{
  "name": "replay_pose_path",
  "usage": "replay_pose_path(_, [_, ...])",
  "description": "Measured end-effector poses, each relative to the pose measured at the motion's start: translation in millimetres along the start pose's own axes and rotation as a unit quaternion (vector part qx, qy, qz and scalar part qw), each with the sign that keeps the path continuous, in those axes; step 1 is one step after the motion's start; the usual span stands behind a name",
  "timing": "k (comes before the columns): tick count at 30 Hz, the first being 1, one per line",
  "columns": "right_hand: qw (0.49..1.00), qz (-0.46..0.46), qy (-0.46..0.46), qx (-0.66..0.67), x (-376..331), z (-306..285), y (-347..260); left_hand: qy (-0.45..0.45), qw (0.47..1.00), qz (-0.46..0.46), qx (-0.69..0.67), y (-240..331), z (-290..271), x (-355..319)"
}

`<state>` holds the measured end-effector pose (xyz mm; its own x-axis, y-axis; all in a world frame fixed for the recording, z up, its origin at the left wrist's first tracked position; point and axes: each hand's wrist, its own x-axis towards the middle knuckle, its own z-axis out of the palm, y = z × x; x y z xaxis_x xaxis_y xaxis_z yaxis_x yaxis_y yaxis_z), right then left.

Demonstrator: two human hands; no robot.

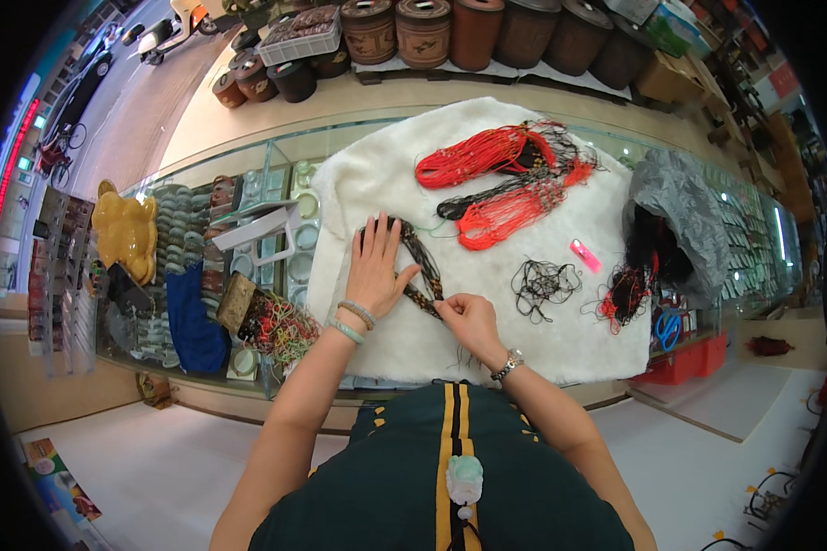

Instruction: The person assembles a beaded necklace by threading black beads onto a string, cutting the string with scissors, and sealing the end with a lighter. The person repeats the process to add more beads and secure the necklace.

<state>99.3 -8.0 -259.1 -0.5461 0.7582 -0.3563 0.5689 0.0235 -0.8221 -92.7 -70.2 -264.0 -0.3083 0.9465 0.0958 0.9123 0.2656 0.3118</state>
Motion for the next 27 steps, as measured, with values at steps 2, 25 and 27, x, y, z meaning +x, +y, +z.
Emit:
replay_pose_path(2, [1.0, -0.014, 0.001, -0.02, -1, -2, 2, -0.025, 0.999, -0.025, 0.014, 1, 10, 1])
replay_pose_path(25, [0.954, -0.155, 0.254, 0.042, -21, -162, 10, 0.108, 0.985, 0.028, -0.13, 57, -51, -43])
replay_pose_path(27, [0.95, -0.204, 0.147, 0.186, -37, -207, -16, 0.124, 0.976, 0.011, -0.179, 65, -63, -51])
